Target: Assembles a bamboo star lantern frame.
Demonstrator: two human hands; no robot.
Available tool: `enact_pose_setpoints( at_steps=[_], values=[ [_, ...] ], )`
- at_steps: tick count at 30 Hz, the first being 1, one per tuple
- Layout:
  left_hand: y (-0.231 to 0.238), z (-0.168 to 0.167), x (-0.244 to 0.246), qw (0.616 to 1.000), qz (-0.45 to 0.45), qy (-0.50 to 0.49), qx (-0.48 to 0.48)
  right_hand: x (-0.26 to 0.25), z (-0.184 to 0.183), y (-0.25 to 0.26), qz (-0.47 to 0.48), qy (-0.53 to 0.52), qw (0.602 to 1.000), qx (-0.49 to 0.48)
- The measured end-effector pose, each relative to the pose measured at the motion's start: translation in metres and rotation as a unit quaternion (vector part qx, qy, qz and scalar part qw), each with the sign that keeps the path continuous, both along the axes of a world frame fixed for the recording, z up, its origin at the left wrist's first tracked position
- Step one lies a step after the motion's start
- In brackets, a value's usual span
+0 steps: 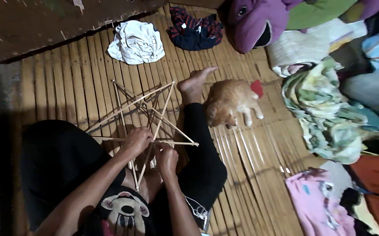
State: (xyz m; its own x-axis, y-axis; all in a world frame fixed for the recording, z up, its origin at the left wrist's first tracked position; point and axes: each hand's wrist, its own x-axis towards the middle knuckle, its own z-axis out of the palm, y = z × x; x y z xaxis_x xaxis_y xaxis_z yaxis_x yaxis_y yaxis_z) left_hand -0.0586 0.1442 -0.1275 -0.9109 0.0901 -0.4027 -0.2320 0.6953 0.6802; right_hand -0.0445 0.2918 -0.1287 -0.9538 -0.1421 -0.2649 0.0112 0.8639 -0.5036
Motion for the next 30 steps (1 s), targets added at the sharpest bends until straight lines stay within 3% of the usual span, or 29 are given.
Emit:
enact_pose_setpoints(
  at_steps=[8, 21, 30],
  values=[
    [0.003, 0.0, 0.001, 0.994, -0.081, 0.042, -0.052, 0.003, -0.015, 0.003, 0.033, 0.113, 0.993, -0.032],
    [0.006, -0.012, 0.006, 0.975, -0.133, 0.132, -0.121, 0.004, -0.02, -0.003, 0.066, 0.16, 0.984, -0.045],
    [0.006, 0.011, 0.003, 0.987, -0.115, 0.021, -0.113, 0.004, -0.028, 0.011, 0.109, 0.211, 0.969, -0.06]
  ],
)
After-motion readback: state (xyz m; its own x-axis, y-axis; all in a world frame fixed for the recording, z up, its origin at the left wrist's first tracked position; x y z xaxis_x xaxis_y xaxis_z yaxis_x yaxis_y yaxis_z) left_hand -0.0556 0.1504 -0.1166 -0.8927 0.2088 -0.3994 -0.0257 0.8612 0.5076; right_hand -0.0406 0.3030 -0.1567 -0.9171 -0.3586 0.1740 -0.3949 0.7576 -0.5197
